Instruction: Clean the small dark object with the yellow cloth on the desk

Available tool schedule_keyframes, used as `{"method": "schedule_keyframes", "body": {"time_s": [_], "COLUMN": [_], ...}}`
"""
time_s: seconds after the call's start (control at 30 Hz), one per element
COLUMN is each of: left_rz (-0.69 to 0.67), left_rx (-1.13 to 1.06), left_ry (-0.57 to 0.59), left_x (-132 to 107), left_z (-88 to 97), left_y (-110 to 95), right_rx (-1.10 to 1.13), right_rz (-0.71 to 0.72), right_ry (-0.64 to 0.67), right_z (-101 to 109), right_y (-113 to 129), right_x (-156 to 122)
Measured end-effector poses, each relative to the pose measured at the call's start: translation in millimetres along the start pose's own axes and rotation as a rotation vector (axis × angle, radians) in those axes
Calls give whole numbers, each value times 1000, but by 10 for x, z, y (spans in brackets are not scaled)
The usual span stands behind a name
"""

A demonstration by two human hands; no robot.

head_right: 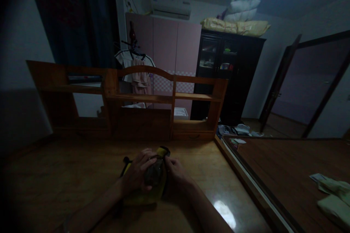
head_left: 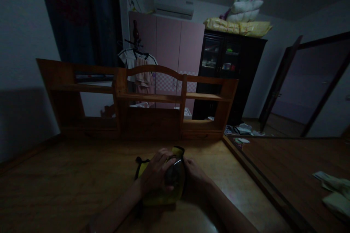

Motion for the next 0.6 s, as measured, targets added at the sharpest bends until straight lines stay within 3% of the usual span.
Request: {"method": "schedule_keyframes", "body": {"time_s": [0.17,0.3,0.4,0.6], "left_rz": [86,360,491,429], "left_rx": [-89,-183,-243,-315], "left_ry": [-28,-122,-108,6], "left_x": [-58,-194,-250,-143], "left_z": [-11,-16,-30,-38], "left_y": [32,175,247,144], "right_rx": [244,387,419,379], "right_rz": [-163,-247,-275,-250], "right_ry": [15,38,42,62], "right_z": [-74,-143,-164,-152], "right_y": [-52,-116,-143,-63], "right_x": [-11,-37,-48,-73]}}
Point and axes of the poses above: each hand's wrist, its own x-axis towards the middle knuckle, its own z-axis out of the back of the hand, y = z × x, the point moved 5 cm from there along x, towards the middle knuckle, and after that the axes turned 5 degrees about -y, right-handed, at the moved point
